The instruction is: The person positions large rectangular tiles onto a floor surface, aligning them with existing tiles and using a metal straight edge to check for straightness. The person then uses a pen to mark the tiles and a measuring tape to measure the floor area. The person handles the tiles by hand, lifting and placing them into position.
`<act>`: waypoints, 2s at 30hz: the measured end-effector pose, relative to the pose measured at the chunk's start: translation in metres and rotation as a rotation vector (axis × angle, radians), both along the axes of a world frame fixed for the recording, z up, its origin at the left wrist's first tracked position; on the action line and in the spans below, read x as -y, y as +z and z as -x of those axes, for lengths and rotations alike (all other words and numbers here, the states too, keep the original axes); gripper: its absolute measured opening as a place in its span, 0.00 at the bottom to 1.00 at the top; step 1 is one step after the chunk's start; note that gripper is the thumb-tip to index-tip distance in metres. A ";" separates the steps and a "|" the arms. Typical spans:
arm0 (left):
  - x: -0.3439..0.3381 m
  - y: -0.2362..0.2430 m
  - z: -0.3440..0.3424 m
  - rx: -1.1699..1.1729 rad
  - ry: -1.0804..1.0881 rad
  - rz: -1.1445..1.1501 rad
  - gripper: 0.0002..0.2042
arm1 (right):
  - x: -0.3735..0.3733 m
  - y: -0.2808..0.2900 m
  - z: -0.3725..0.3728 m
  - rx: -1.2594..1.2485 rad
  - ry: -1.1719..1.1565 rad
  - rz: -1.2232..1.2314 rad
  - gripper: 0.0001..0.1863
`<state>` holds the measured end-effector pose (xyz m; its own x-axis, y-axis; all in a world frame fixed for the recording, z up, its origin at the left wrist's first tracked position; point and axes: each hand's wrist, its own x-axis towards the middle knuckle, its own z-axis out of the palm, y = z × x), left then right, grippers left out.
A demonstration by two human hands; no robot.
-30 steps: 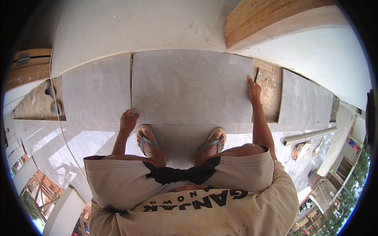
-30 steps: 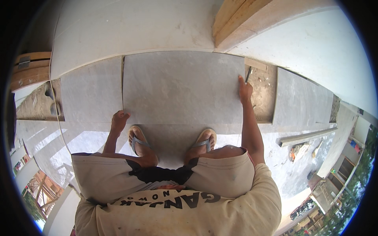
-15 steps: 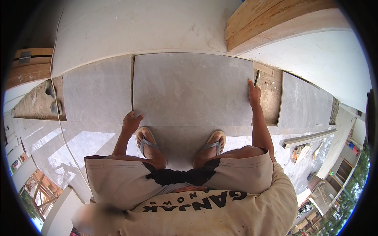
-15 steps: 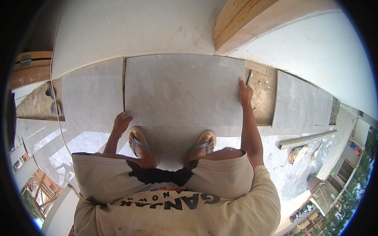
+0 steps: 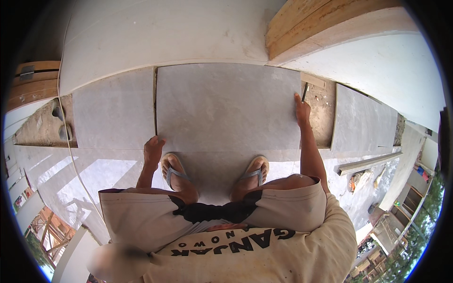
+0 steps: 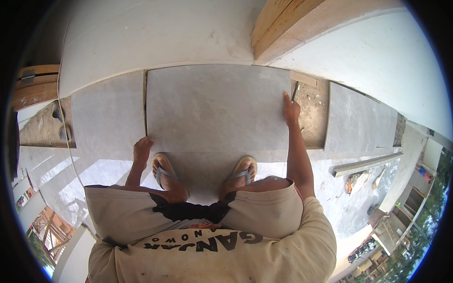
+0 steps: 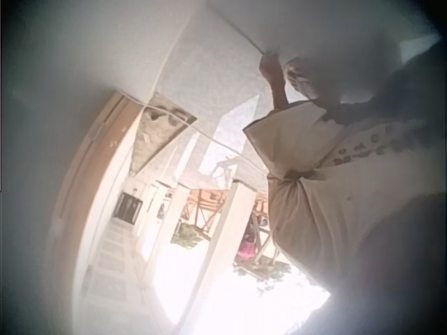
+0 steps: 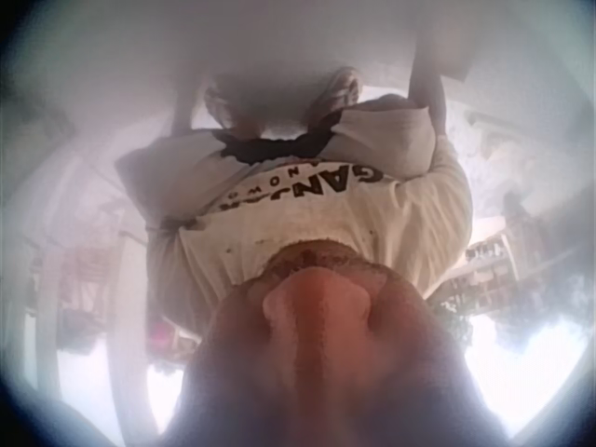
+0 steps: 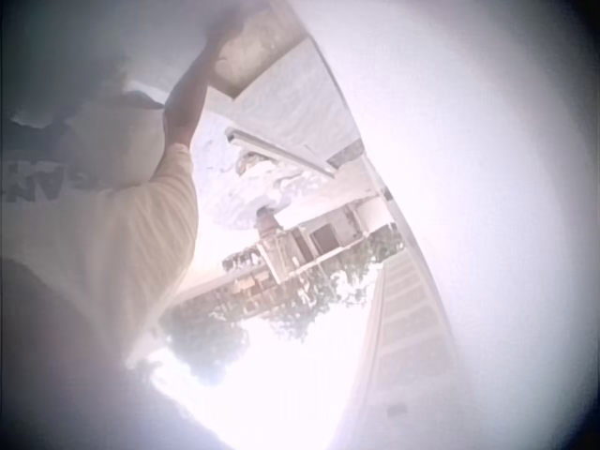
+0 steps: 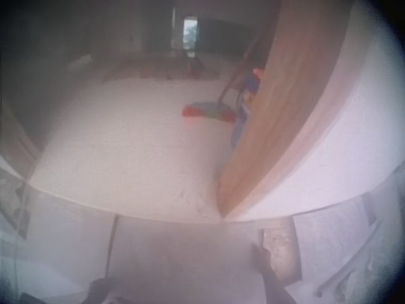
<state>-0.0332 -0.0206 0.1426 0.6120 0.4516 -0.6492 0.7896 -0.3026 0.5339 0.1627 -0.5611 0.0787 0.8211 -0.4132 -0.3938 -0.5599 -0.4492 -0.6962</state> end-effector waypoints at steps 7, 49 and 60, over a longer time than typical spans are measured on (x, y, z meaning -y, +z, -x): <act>0.001 0.007 -0.002 0.042 0.004 -0.080 0.25 | 0.000 -0.002 -0.001 -0.075 -0.036 0.046 0.38; -0.116 0.320 -0.017 0.256 -0.193 -0.281 0.07 | 0.028 0.335 0.127 -0.398 0.145 0.246 0.22; 0.026 0.633 -0.006 -0.220 -0.263 0.277 0.14 | 0.034 0.665 0.362 -0.583 0.035 0.134 0.20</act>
